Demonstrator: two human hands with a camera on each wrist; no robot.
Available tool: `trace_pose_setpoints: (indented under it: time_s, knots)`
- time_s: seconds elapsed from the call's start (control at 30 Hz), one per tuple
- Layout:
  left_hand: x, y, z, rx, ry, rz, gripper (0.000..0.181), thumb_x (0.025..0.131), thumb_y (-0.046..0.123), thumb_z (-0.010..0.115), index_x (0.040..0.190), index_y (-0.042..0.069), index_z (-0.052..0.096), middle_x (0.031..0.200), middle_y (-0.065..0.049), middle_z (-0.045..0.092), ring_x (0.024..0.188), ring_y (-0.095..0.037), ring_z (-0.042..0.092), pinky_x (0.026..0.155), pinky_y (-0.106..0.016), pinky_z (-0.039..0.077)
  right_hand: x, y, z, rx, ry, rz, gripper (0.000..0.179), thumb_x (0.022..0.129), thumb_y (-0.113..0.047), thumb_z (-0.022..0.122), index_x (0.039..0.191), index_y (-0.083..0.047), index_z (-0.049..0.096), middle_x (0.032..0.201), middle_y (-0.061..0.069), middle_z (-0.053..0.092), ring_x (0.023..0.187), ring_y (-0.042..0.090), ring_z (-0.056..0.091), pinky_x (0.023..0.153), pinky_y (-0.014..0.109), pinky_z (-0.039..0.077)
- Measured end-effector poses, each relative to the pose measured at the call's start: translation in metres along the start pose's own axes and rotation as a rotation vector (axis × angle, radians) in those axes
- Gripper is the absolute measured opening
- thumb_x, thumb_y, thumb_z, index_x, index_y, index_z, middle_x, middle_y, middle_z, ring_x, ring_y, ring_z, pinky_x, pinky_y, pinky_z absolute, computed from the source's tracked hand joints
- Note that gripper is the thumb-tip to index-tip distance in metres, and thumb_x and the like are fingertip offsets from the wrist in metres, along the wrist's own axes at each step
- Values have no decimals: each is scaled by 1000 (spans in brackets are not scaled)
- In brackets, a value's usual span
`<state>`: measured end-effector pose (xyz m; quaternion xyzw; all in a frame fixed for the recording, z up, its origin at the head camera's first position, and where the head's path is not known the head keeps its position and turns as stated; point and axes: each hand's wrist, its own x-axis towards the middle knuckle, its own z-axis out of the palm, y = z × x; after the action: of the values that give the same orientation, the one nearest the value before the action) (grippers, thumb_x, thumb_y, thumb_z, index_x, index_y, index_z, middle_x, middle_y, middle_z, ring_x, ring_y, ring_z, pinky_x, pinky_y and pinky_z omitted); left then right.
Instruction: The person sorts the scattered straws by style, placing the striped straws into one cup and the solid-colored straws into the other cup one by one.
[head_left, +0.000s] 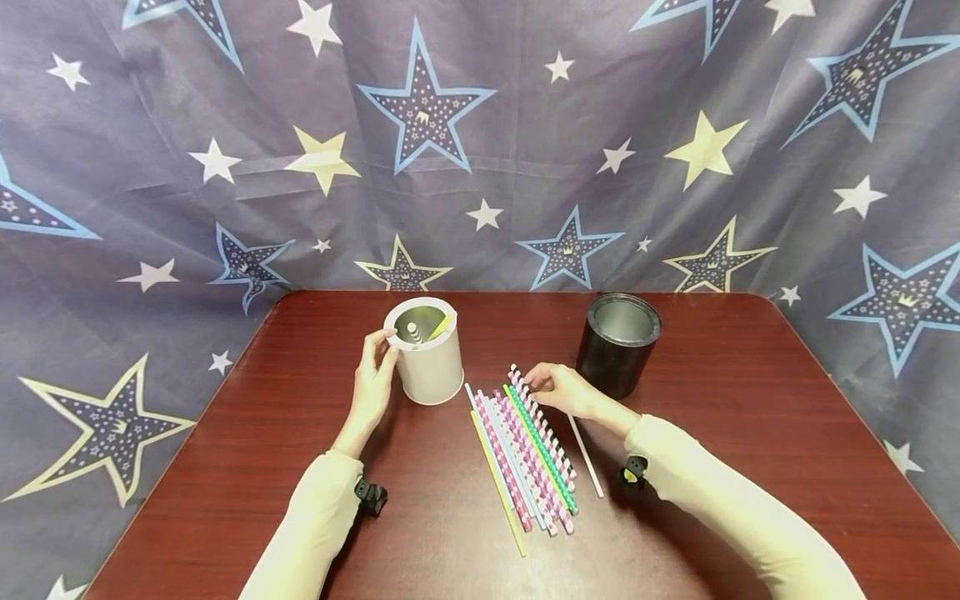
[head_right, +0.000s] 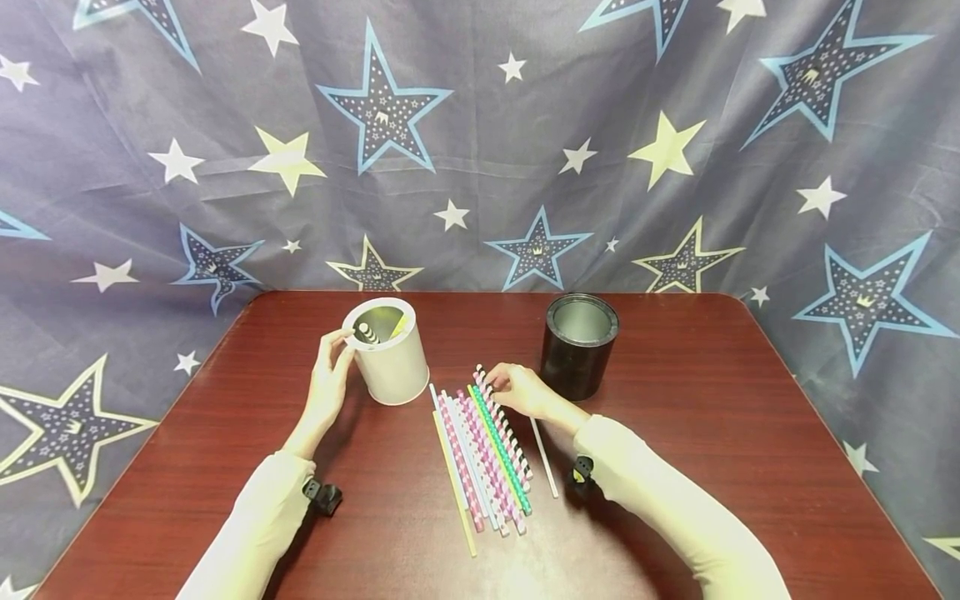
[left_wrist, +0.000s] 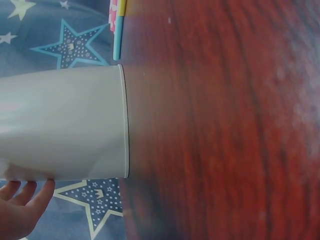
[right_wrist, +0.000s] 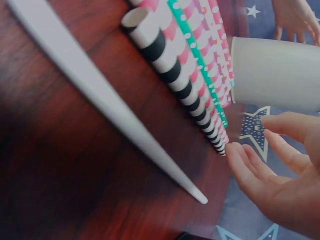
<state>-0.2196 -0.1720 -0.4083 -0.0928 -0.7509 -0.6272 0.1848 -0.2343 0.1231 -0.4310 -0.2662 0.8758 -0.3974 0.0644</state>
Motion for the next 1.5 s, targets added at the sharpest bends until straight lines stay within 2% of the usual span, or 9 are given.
trace_pose_setpoints:
  time_s: [0.23, 0.57, 0.73, 1.0, 1.23, 1.33, 1.5]
  knots:
    - [1, 0, 0, -13, -6, 3, 29, 91, 5, 43, 118, -7, 41, 125, -27, 44, 118, -32, 39, 97, -46, 29, -2, 7, 3, -7, -47, 10, 23, 75, -1, 61, 98, 4, 57, 89, 19, 60, 76, 24, 61, 67, 29, 48]
    - [0, 3, -1, -3, 5, -16, 29, 92, 5, 43, 118, -6, 41, 126, -25, 44, 119, -30, 40, 98, -41, 30, -2, 14, 7, -18, -68, 16, 25, 75, -2, 63, 99, 2, 58, 91, 19, 59, 76, 24, 61, 66, 27, 48]
    - [1, 2, -1, -15, 5, -16, 29, 91, 5, 43, 118, -6, 41, 126, -26, 44, 118, -31, 40, 98, -42, 30, 0, 15, 6, -25, -78, 2, 25, 73, -2, 64, 97, 2, 59, 90, 19, 59, 75, 23, 61, 66, 26, 48]
    - [1, -1, -1, -9, -4, 0, 29, 91, 5, 43, 119, -6, 41, 126, -26, 43, 118, -33, 39, 98, -45, 29, -1, 19, 8, 41, -103, 0, 24, 73, 3, 63, 96, 6, 58, 87, 22, 56, 70, 24, 60, 56, 21, 48]
    - [0, -2, -1, 3, -4, -8, 29, 92, 7, 43, 119, -4, 41, 126, -25, 43, 118, -31, 39, 98, -44, 29, -2, 21, 10, 28, -98, -15, 24, 72, 3, 63, 95, 6, 59, 84, 20, 56, 69, 24, 60, 57, 21, 48]
    - [0, -1, -1, 7, -4, -6, 30, 92, 7, 43, 119, -5, 41, 126, -25, 43, 118, -32, 39, 98, -44, 29, -2, 22, 10, 10, -93, -5, 24, 72, 2, 64, 95, 5, 60, 84, 19, 57, 68, 21, 60, 56, 19, 45]
    - [0, -1, 0, 1, -6, 3, 30, 92, 7, 43, 119, -6, 41, 126, -26, 43, 118, -32, 39, 98, -45, 29, -1, 25, 11, 60, -105, 25, 23, 74, 3, 63, 96, 6, 59, 79, 16, 56, 59, 19, 60, 50, 20, 45]
